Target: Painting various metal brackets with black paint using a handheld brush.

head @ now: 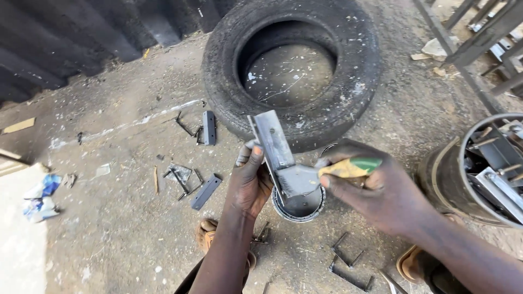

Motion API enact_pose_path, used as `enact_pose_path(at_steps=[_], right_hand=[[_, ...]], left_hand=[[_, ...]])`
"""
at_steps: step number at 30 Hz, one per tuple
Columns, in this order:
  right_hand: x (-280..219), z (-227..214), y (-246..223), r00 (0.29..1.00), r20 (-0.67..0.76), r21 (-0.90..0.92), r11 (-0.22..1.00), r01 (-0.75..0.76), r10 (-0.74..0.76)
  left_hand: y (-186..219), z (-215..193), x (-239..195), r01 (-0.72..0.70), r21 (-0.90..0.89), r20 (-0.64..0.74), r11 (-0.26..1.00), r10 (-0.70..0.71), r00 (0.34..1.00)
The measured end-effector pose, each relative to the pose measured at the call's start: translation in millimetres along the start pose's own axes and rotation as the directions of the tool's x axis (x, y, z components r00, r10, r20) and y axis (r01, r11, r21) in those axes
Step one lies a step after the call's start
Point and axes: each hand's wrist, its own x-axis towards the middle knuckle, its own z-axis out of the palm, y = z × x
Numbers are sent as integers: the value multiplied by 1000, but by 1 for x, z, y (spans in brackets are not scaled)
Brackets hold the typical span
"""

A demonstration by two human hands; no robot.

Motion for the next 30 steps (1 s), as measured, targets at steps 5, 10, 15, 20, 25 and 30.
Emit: enact_pose_path(at_steps=[5,10,15,20,25,30], right_hand=[[15,-14,-4,992,-105,-52,996,-73,67],[17,-20,1,803,-167,-308,804,509,-572],[0,0,18,565,305,-635,279,721,-767],[8,-19,6,970,191,-369,905,212,-150],[18,-25,7,640,-28,-458,579,675,-768],[-15,9,-1,616,350,-607,330,723,-705]], left_hand=[[-13,4,-10,93,262,-5,961,-95,995],[-16,18,-14,142,439,-55,887,-131,990],[-4,22,-6,71,453,-98,889,-29,995],[-2,23,-13,143,501,-122,854,-93,988],[-14,19,-7,144,450,-99,881,-111,989],[6,21,3,44,306,-112,951,-10,994]])
